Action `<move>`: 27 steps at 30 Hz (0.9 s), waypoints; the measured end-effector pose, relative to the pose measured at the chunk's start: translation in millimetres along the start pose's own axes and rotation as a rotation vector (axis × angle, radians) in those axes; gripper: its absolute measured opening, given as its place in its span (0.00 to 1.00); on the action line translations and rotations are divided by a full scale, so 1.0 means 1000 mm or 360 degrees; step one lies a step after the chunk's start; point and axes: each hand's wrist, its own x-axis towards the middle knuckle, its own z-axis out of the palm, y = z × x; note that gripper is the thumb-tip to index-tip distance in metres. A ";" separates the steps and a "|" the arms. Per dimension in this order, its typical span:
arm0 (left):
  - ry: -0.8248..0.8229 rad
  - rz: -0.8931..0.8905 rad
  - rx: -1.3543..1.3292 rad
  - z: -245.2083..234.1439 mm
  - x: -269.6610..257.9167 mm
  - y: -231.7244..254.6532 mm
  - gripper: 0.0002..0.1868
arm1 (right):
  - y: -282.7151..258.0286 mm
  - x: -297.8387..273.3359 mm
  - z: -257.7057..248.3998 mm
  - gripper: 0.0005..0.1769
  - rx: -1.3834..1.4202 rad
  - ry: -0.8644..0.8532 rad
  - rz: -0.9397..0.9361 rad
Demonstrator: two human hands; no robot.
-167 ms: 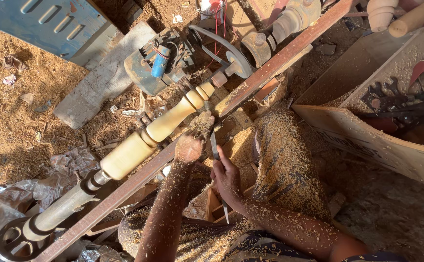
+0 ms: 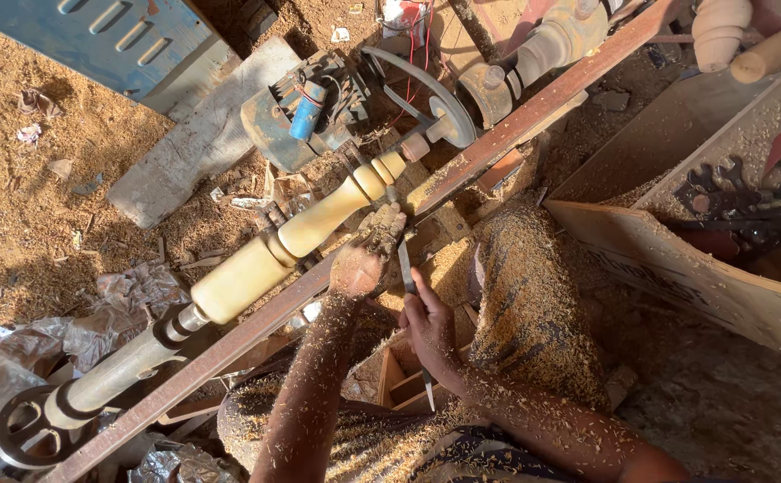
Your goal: The person shapes a rotating piece of wood on a lathe with a handheld chisel. Wood shavings accumulate on their lap and the floor as the wood is carved.
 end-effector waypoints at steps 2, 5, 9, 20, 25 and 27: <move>0.0138 0.0023 -0.0007 -0.009 -0.001 0.000 0.14 | -0.013 0.001 -0.006 0.30 0.0076 -0.0023 0.0020; 0.0222 0.0043 0.0027 -0.030 -0.011 0.001 0.15 | -0.030 0.001 -0.021 0.31 0.0038 -0.0161 0.0073; 0.0239 0.0014 0.0137 -0.066 -0.040 0.006 0.18 | -0.037 0.008 -0.037 0.31 -0.0005 -0.0254 0.0187; 0.0072 -0.0226 0.1519 -0.063 -0.037 -0.002 0.29 | -0.047 0.022 -0.070 0.29 -0.0200 -0.0357 0.0172; -0.0472 -0.0465 0.4246 0.082 0.038 -0.011 0.33 | -0.059 0.032 -0.083 0.31 -0.0133 -0.0420 0.0213; -0.0463 -0.0806 0.4216 0.117 0.059 -0.017 0.37 | -0.060 0.035 -0.090 0.31 -0.0191 -0.0457 0.0215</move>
